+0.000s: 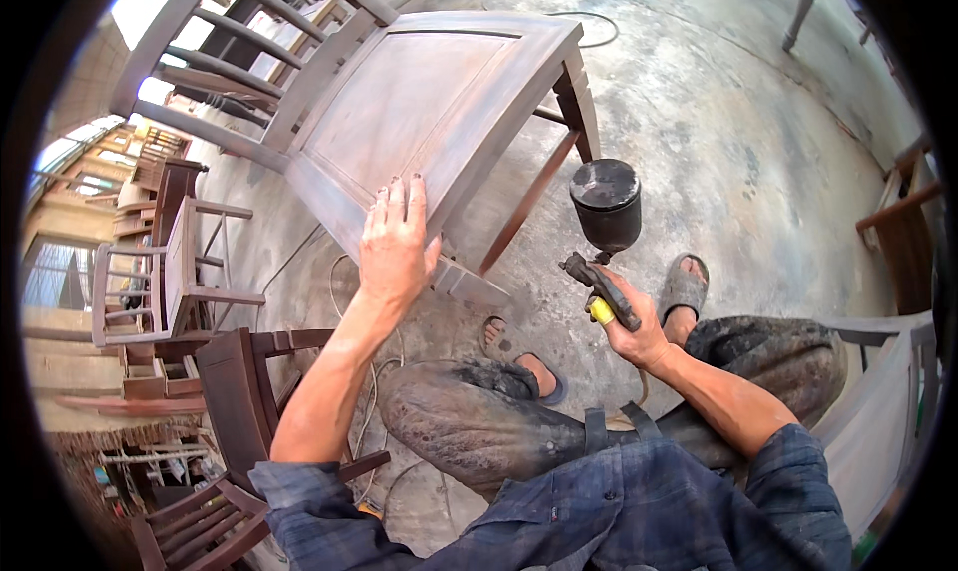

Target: The person uses a handheld spray gun to apply a dark finish to a wooden chair. They rotate the chair to coat the legs, seat, and backrest, then move to a second chair and repeat the process.

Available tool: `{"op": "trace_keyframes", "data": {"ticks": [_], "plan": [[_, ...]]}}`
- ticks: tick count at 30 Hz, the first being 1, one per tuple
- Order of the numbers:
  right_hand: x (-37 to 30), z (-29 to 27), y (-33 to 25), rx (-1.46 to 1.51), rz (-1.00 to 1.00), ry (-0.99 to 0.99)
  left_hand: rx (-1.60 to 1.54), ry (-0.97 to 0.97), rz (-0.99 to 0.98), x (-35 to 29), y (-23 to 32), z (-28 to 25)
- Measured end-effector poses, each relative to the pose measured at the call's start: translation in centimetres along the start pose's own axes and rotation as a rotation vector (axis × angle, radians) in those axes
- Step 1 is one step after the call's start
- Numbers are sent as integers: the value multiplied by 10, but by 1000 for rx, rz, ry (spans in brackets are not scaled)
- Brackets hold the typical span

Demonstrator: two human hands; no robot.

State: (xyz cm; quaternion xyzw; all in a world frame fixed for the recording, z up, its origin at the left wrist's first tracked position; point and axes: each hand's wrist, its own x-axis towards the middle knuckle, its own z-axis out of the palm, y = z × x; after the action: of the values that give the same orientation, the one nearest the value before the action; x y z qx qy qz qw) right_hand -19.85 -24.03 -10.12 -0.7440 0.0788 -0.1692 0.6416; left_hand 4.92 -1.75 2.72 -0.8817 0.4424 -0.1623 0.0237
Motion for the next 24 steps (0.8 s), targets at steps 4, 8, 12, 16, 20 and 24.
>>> {"op": "trace_keyframes", "data": {"ticks": [4, 8, 12, 16, 20, 24], "plan": [[21, 15, -9, 58, -7, -28, -51, 12, 33, 18, -53, -22], [31, 39, -16, 90, -37, -162, -156, 26, 2, 32, -99, -43], [36, 56, -22, 101, -80, -227, -268, 28, -77, 44, -124, -57], [45, 69, -15, 132, -114, -241, -342, -19, -184, 57, -143, -64], [55, 77, -21, 162, -62, -265, -373, -46, -248, 62, -162, -68], [65, 86, -29, 176, -100, -263, -363, -51, -234, 70, -172, -72]]}}
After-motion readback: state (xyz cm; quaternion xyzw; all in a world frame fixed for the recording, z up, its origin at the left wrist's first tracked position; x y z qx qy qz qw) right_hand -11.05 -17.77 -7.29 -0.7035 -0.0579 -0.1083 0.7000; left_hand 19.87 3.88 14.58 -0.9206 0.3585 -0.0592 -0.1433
